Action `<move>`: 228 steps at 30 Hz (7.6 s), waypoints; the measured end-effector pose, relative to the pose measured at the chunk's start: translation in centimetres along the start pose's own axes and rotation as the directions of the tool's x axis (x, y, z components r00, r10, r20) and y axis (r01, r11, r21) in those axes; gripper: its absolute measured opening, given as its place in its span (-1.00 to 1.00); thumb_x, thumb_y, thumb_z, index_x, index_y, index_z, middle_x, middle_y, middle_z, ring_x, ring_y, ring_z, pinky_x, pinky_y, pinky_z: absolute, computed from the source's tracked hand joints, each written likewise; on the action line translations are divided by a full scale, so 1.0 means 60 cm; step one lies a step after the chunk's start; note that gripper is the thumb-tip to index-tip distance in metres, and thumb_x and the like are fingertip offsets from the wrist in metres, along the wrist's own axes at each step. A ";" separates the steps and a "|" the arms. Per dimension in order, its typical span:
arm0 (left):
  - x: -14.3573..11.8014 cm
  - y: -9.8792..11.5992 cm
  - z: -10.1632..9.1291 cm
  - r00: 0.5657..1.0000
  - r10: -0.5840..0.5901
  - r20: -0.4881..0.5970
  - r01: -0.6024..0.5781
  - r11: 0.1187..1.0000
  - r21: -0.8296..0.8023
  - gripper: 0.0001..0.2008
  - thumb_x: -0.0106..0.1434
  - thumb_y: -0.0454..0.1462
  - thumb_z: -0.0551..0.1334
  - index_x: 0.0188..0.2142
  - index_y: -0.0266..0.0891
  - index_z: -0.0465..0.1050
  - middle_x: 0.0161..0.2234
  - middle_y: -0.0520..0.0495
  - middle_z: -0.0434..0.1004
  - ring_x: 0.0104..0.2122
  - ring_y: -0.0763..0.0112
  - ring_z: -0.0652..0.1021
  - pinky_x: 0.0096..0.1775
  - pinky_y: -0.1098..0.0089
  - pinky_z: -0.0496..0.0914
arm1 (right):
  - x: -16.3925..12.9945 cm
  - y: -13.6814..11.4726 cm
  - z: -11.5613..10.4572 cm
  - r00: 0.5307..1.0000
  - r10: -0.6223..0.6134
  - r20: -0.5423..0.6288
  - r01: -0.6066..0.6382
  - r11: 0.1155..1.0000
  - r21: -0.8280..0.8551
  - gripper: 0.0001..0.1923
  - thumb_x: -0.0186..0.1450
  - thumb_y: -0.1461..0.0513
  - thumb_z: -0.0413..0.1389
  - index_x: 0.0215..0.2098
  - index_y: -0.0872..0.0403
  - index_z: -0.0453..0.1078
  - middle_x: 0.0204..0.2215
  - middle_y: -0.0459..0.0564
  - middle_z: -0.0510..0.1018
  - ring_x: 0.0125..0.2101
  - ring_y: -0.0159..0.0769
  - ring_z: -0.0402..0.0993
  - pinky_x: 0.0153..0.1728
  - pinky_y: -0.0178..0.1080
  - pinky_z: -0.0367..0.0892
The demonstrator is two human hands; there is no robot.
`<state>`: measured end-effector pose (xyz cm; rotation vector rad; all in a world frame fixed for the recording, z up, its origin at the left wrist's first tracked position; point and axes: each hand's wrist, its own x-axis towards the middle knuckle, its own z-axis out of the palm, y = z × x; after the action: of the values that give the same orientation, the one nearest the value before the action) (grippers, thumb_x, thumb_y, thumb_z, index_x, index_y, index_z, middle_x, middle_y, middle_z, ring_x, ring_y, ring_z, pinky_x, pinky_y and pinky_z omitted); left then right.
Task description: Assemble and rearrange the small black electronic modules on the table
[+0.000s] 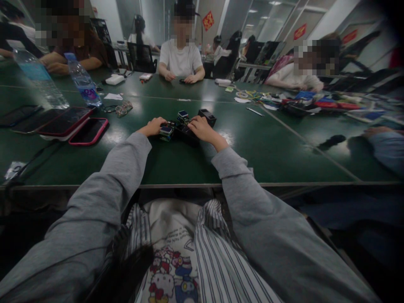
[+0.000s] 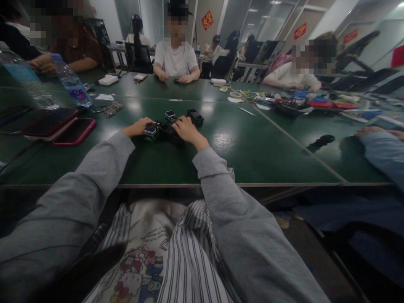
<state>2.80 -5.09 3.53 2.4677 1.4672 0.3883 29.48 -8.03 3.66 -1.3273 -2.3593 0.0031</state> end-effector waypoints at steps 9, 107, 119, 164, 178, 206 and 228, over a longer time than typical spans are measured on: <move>-0.002 0.006 0.001 0.999 -0.038 -0.010 0.038 0.999 0.018 -0.70 0.23 -0.28 0.17 -0.03 -0.14 0.41 0.06 -0.16 0.37 0.05 0.08 0.33 0.04 0.01 0.25 | 0.000 0.001 0.001 1.000 -0.004 -0.004 0.004 1.000 -0.002 -0.46 0.46 0.00 -0.25 -0.02 0.08 0.47 0.08 0.19 0.37 0.13 0.09 0.21 0.14 0.23 0.20; -0.006 0.006 0.009 0.999 0.020 -0.028 -0.014 0.980 0.197 -0.56 0.21 -0.33 0.20 0.10 -0.15 0.32 0.10 -0.22 0.30 0.07 0.04 0.34 0.01 0.06 0.31 | -0.001 0.000 0.000 1.000 0.002 0.000 -0.002 1.000 0.015 -0.45 0.46 -0.01 -0.25 -0.02 0.08 0.47 0.09 0.19 0.36 0.14 0.09 0.20 0.12 0.24 0.21; 0.000 -0.003 0.015 0.999 0.024 -0.025 -0.018 0.976 0.218 -0.54 0.22 -0.32 0.19 0.13 -0.17 0.29 0.13 -0.24 0.29 0.09 0.02 0.35 0.02 0.06 0.31 | -0.002 -0.006 -0.004 1.000 0.018 0.012 -0.018 1.000 0.003 -0.46 0.46 0.00 -0.26 -0.02 0.07 0.47 0.09 0.18 0.36 0.14 0.11 0.20 0.14 0.25 0.19; 0.003 -0.004 0.016 0.999 0.032 -0.019 -0.026 0.969 0.246 -0.55 0.24 -0.30 0.20 0.13 -0.19 0.27 0.10 -0.24 0.29 0.08 0.02 0.35 -0.01 0.07 0.33 | -0.001 -0.001 -0.001 1.000 0.001 0.005 -0.001 1.000 0.000 -0.43 0.47 -0.01 -0.27 -0.02 0.12 0.46 0.09 0.22 0.35 0.15 0.11 0.19 0.16 0.23 0.19; 0.009 -0.008 0.019 1.000 0.019 -0.009 -0.016 0.966 0.259 -0.58 0.27 -0.28 0.16 0.13 -0.22 0.28 0.13 -0.28 0.28 0.08 -0.02 0.35 -0.03 0.07 0.34 | -0.001 -0.005 -0.003 1.000 0.017 0.009 -0.017 1.000 -0.003 -0.44 0.47 -0.01 -0.26 -0.03 0.12 0.47 0.10 0.21 0.35 0.15 0.11 0.20 0.16 0.23 0.19; 0.006 -0.005 0.017 1.000 0.019 -0.005 -0.018 0.971 0.237 -0.57 0.26 -0.28 0.17 0.13 -0.24 0.28 0.14 -0.30 0.27 0.09 -0.03 0.34 -0.01 0.05 0.33 | -0.002 -0.010 -0.007 1.000 0.023 0.019 -0.023 1.000 0.000 -0.44 0.47 -0.01 -0.27 -0.03 0.11 0.47 0.09 0.20 0.36 0.16 0.08 0.19 0.16 0.20 0.21; -0.002 0.004 0.013 1.000 0.006 0.003 -0.007 0.972 0.233 -0.54 0.24 -0.29 0.18 0.15 -0.23 0.26 0.15 -0.31 0.26 0.11 -0.07 0.33 0.01 0.00 0.31 | 0.001 -0.001 -0.004 0.998 0.022 0.059 -0.021 1.000 -0.013 -0.43 0.46 -0.02 -0.28 0.02 0.07 0.45 0.13 0.19 0.33 0.18 0.11 0.17 0.17 0.23 0.13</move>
<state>3.22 -5.35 2.88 2.6511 1.5858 0.2247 29.51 -8.05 3.90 -1.3762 -2.3978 0.0343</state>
